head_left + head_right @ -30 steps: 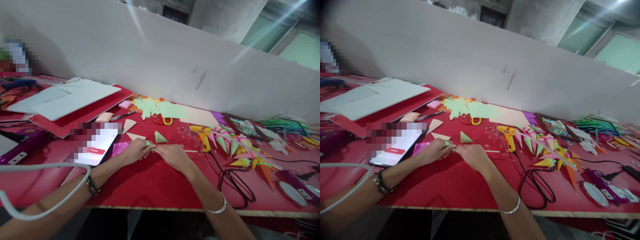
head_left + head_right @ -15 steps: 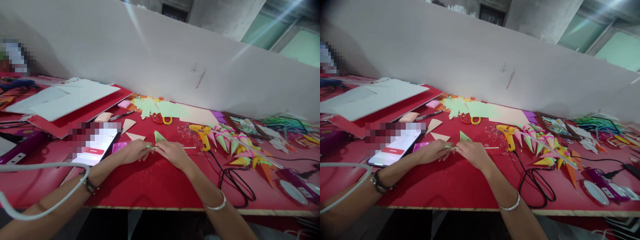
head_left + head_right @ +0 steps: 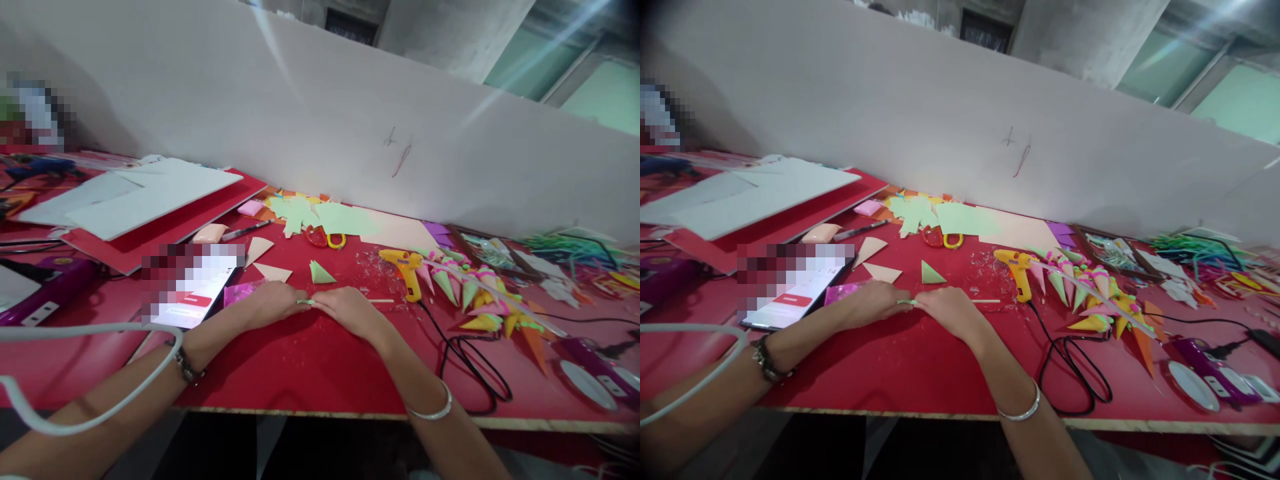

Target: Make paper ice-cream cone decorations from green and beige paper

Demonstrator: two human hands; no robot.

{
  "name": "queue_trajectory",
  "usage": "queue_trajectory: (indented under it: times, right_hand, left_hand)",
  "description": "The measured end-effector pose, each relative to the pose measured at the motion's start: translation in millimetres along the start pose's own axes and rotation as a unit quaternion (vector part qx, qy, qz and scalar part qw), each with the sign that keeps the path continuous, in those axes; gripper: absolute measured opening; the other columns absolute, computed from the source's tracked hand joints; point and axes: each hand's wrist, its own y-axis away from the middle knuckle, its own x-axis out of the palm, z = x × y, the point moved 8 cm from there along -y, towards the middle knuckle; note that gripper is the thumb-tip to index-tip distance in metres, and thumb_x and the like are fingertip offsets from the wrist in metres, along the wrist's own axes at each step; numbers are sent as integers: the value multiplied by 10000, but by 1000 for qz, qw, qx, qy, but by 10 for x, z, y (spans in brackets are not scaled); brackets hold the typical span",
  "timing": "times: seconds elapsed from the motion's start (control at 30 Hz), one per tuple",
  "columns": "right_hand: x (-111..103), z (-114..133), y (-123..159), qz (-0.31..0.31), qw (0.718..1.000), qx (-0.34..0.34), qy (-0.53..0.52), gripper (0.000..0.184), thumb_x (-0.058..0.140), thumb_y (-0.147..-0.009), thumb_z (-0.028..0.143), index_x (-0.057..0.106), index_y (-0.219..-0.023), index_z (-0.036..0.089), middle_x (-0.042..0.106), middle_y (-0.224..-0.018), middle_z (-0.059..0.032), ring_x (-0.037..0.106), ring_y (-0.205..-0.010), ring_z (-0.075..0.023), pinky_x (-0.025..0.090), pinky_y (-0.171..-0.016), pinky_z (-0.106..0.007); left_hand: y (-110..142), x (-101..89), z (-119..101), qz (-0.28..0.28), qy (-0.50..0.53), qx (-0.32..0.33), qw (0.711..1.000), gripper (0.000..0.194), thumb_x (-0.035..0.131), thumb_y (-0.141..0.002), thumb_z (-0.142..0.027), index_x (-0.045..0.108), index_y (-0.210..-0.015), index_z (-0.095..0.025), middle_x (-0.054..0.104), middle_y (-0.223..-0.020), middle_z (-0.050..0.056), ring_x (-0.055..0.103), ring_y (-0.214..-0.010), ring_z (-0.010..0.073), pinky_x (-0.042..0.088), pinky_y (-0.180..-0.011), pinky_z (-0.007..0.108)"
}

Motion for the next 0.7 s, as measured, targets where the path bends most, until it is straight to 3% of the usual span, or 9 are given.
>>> queue_trajectory:
  times: [0.17, 0.27, 0.33, 0.4, 0.5, 0.57, 0.63, 0.7]
  right_hand:
    - [20, 16, 26, 35, 992, -32, -119, 337, 294, -887, 334, 566, -768, 175, 614, -721, -13, 532, -663, -101, 315, -590, -206]
    - [-23, -8, 3, -1, 997, -3, -84, 333, 291, -884, 347, 567, -814, 174, 616, -765, -29, 536, -694, -114, 320, -595, -213]
    - [-89, -1, -13, -45, 998, 9, -44, 311, 293, -882, 352, 559, -901, 192, 616, -843, -40, 542, -772, -131, 327, -614, -217]
    - [-140, 45, -21, -73, 997, -6, -13, 302, 289, -884, 348, 545, -963, 210, 610, -888, -42, 536, -824, -137, 331, -634, -217]
    - [-181, 99, -14, -92, 995, -30, 30, 321, 271, -887, 350, 548, -968, 209, 610, -867, -45, 534, -798, -136, 323, -629, -222]
    - [-182, 105, -5, -92, 994, -33, 54, 319, 273, -888, 342, 555, -942, 204, 611, -822, -43, 533, -758, -136, 309, -602, -226]
    - [-152, 102, -1, -78, 995, -33, 61, 289, 292, -887, 316, 555, -911, 199, 608, -792, -41, 533, -735, -135, 296, -581, -228]
    - [-97, 83, -3, -53, 997, -26, 43, 271, 303, -886, 297, 554, -880, 195, 607, -778, -36, 535, -715, -131, 292, -571, -225]
  left_hand:
    - [-3, 89, -134, -33, -123, 83, 988, 243, 317, -864, -191, 547, -802, -141, 594, -583, 60, 554, -513, 158, 362, -509, 244]
    - [0, 53, -51, -40, -87, 48, 994, 272, 315, -866, -244, 543, -766, -132, 576, -564, 63, 546, -502, 149, 363, -502, 238]
    - [11, -6, 48, -38, 5, 1, 999, 338, 296, -867, -324, 526, -706, -138, 555, -545, 44, 532, -488, 131, 359, -491, 221]
    - [31, -10, 93, -2, 171, -16, 985, 420, 225, -874, -383, 481, -638, -148, 507, -487, 5, 497, -445, 99, 367, -491, 200]
    - [67, 37, 29, 81, 407, -2, 910, 464, 143, -871, -429, 408, -600, -162, 416, -397, -42, 422, -365, 74, 372, -468, 181]
    - [72, 37, 25, 88, 448, -9, 890, 462, 161, -860, -458, 396, -592, -165, 411, -389, -47, 416, -362, 74, 367, -464, 180]
    - [57, 26, 57, 65, 395, -20, 916, 480, 185, -855, -465, 405, -556, -160, 429, -392, -37, 432, -380, 76, 356, -481, 183]
    - [36, 8, 81, 33, 277, -21, 960, 496, 218, -850, -467, 433, -530, -155, 464, -421, -16, 444, -403, 87, 326, -474, 194]
